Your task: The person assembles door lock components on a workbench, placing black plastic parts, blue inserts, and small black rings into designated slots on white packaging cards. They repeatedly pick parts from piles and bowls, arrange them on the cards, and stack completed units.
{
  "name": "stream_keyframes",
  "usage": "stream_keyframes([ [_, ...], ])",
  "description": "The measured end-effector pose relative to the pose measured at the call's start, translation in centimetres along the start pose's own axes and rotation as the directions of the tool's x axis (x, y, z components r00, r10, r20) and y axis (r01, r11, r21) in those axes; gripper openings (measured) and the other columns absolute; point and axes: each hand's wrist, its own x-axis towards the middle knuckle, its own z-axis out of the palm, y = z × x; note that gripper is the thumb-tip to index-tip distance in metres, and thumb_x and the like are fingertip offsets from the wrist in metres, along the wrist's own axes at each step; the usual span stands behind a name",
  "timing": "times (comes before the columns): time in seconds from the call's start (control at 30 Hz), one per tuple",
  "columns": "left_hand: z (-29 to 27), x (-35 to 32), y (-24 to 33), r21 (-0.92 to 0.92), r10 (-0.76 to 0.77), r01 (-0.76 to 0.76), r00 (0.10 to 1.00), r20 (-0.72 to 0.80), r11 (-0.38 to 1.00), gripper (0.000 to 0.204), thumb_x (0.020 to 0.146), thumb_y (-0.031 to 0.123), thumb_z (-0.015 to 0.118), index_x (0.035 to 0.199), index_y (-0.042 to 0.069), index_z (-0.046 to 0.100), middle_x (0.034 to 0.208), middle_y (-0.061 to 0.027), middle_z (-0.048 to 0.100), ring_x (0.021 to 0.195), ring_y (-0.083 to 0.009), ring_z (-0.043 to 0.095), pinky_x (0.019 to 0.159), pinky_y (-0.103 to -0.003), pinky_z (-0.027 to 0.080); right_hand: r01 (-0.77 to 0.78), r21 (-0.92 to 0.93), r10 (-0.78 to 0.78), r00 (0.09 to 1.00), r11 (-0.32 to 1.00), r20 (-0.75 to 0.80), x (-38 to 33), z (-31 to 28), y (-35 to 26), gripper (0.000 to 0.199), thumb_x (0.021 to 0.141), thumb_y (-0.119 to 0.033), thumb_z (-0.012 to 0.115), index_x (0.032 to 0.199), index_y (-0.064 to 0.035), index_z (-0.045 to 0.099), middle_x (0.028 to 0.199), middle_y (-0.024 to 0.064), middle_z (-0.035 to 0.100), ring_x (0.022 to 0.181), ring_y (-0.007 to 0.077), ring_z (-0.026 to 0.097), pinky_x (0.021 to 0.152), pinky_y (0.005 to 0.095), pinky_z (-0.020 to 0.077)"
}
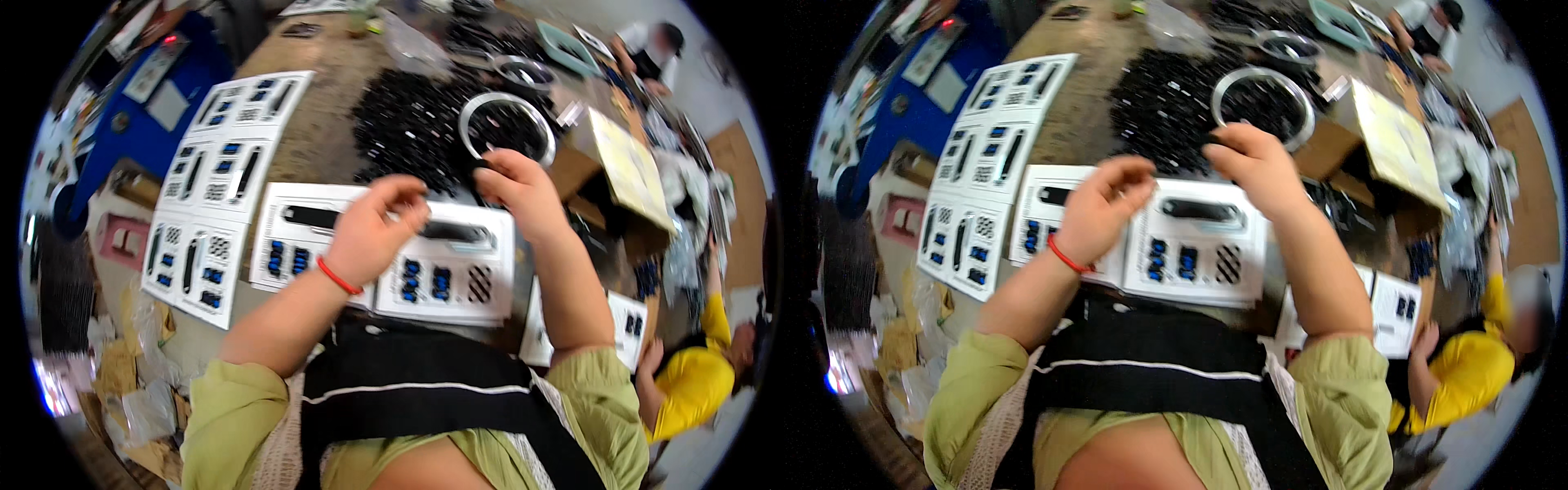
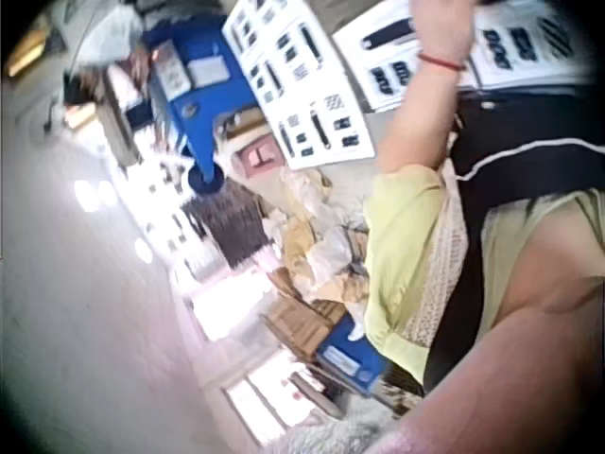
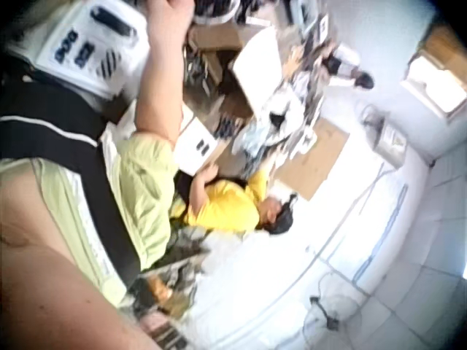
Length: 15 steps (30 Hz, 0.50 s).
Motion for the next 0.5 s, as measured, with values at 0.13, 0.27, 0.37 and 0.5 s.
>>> stream_keyframes([
  [0.13, 4.1, 2.2, 2.8, 0.082, 0.018, -0.030, 0.989, 0.150, 0.996, 0.023, 0.087, 0.015, 0.067, 0.105, 0.001, 0.064, 0.090, -0.0051, 0.065, 0.081, -0.0118, 0.060, 0.074, -0.026, 0.050, -0.053, 0.228, 0.053, 0.999, 0.972, 0.007, -4.6, 0.0, 0.9, 0.010, 0.089, -0.013, 0.065, 0.091, -0.0025, 0.064, 0.075, -0.0007, 0.061, 0.067, 0.0068, 0.054, 0.062, 0.0222, 0.0444],
  [0.27, 7.6, 2.4, 2.6, 0.108, -0.006, -0.029, 0.950, 0.313, 0.994, 0.014, 0.089, 0.012, 0.066, 0.096, 0.000, 0.063, 0.085, -0.0021, 0.064, 0.075, -0.0074, 0.056, 0.067, -0.022, 0.046, -0.058, 0.297, 0.086, 0.993, 0.953, -0.082, -8.8, -1.2, 2.6, 0.015, 0.093, -0.015, 0.059, 0.096, -0.0017, 0.066, 0.079, 0.0010, 0.064, 0.068, 0.0068, 0.054, 0.061, 0.0213, 0.0420],
  [0.37, 10.5, 2.3, 2.6, 0.163, -0.030, -0.048, 0.896, 0.443, 0.985, 0.011, 0.089, 0.010, 0.063, 0.094, 0.000, 0.062, 0.081, -0.0009, 0.063, 0.072, -0.0066, 0.055, 0.064, -0.023, 0.046, -0.020, 0.290, 0.070, 0.984, 0.957, -0.161, -12.1, -2.7, 3.7, 0.020, 0.096, -0.015, 0.054, 0.102, -0.0011, 0.067, 0.082, 0.0007, 0.065, 0.067, 0.0064, 0.054, 0.058, 0.0204, 0.0406],
  [0.5, 14.3, 2.7, 2.3, 0.249, -0.013, -0.147, 0.838, 0.545, 0.957, 0.012, 0.087, 0.011, 0.063, 0.088, -0.001, 0.060, 0.074, -0.0010, 0.060, 0.068, -0.0073, 0.053, 0.061, -0.024, 0.044, -0.026, 0.189, 0.105, 0.901, 0.982, -0.421, -16.0, -5.7, 6.2, 0.019, 0.092, -0.013, 0.061, 0.102, 0.0004, 0.069, 0.083, 0.0031, 0.068, 0.068, 0.0079, 0.057, 0.061, 0.0211, 0.0445],
])
